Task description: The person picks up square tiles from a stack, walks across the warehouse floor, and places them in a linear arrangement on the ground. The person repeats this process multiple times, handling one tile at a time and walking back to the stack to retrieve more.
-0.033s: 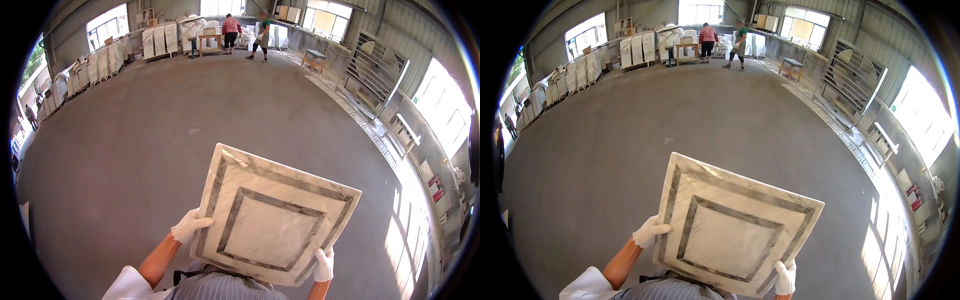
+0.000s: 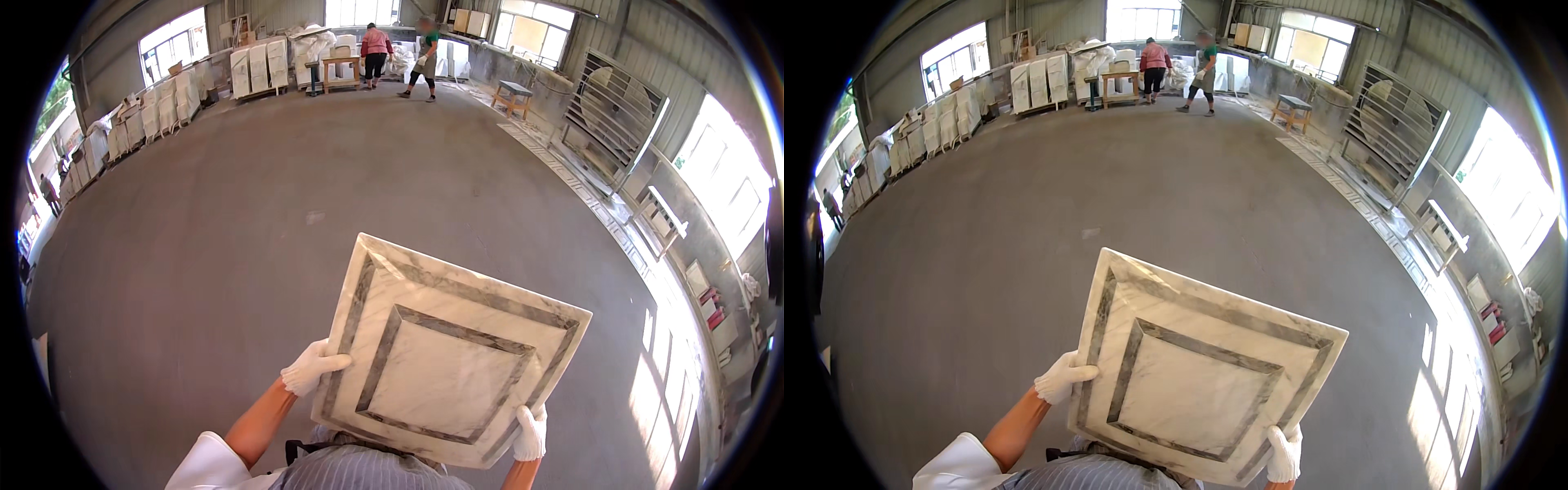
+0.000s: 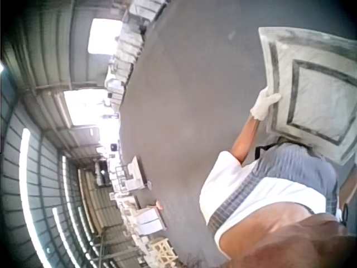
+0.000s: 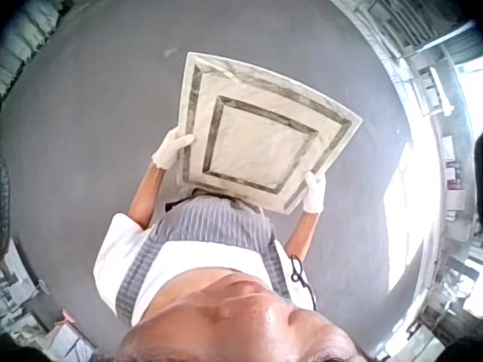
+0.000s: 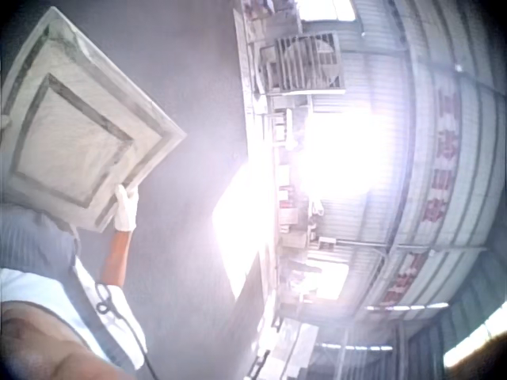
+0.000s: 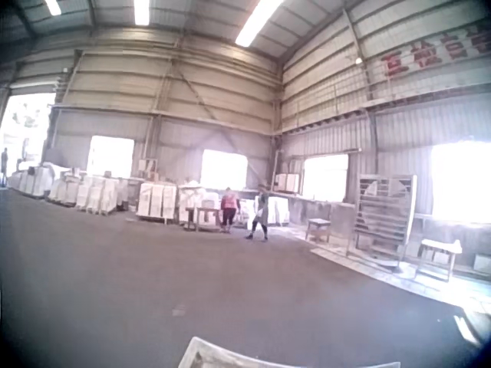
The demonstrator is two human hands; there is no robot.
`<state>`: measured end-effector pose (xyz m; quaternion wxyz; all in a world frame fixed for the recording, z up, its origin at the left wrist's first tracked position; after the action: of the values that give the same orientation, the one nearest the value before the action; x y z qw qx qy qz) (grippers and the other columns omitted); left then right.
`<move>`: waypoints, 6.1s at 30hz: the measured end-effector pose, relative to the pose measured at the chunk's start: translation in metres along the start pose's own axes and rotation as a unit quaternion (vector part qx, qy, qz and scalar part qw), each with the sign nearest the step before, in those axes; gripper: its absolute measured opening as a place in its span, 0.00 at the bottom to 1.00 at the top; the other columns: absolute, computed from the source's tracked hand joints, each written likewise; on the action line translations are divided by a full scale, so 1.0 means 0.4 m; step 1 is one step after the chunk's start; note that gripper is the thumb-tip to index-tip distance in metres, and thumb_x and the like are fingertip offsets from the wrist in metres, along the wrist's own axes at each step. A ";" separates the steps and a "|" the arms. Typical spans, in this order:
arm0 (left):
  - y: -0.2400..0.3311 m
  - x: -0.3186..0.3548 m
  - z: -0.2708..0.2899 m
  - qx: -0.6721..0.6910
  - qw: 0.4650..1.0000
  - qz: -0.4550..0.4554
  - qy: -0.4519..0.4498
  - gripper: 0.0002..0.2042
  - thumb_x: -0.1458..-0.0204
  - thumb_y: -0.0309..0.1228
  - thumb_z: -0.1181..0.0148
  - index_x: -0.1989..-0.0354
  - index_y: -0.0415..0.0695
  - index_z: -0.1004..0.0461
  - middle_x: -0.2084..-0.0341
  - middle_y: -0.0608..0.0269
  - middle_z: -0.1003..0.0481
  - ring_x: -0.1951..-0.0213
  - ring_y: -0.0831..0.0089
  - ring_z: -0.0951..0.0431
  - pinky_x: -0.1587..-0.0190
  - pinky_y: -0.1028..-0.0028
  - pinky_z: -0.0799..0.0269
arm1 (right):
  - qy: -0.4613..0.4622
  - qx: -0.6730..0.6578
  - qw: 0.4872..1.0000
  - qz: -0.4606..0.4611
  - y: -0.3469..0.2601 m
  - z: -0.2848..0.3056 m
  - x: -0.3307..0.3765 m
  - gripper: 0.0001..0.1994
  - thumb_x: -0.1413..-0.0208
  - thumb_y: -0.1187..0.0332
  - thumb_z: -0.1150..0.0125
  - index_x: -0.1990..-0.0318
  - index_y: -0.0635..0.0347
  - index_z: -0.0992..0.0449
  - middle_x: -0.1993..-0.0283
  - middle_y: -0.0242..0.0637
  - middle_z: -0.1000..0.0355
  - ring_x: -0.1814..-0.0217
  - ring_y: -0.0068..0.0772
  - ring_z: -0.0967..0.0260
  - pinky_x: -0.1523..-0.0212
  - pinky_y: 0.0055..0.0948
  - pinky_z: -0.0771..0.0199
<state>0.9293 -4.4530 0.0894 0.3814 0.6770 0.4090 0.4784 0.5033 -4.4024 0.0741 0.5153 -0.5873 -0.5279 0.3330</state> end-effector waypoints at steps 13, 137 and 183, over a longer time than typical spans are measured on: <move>0.307 -0.878 0.121 0.029 0.999 0.023 -0.011 0.23 0.52 0.31 0.36 0.48 0.34 0.31 0.56 0.63 0.25 0.56 0.75 0.26 0.51 0.72 0.31 | 0.031 -0.038 0.999 -0.007 -0.061 -0.238 -0.856 0.22 0.52 0.71 0.36 0.47 0.66 0.29 0.53 0.34 0.25 0.54 0.25 0.30 0.50 0.28 0.31; 3.216 -9.188 0.616 -0.156 0.921 0.153 -0.323 0.18 0.51 0.34 0.39 0.55 0.34 0.27 0.65 0.63 0.23 0.67 0.77 0.24 0.66 0.77 0.28 | 0.361 -0.084 0.929 0.020 -0.594 -1.929 -8.770 0.21 0.48 0.77 0.43 0.45 0.68 0.33 0.51 0.36 0.27 0.51 0.25 0.31 0.47 0.27 0.33; 2.708 -10.793 -0.783 -0.524 0.478 0.380 -0.594 0.13 0.48 0.30 0.40 0.55 0.39 0.26 0.67 0.66 0.24 0.68 0.76 0.23 0.64 0.74 0.26 | 0.762 -0.432 0.481 0.032 -0.218 -1.627 -10.035 0.16 0.47 0.74 0.37 0.52 0.68 0.27 0.59 0.35 0.24 0.60 0.25 0.27 0.57 0.27 0.26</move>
<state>-0.0636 -8.7857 -0.2978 0.5981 0.5635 -0.5390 0.1852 0.2010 -8.4415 -0.2956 0.3864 -0.7757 0.0134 -0.4989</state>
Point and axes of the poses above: each hand's wrist, its own x-axis away from the middle knuckle, its own z-axis out of the back of the hand, y = z × x, the point moved 4 cm from there along -x, towards the middle knuckle
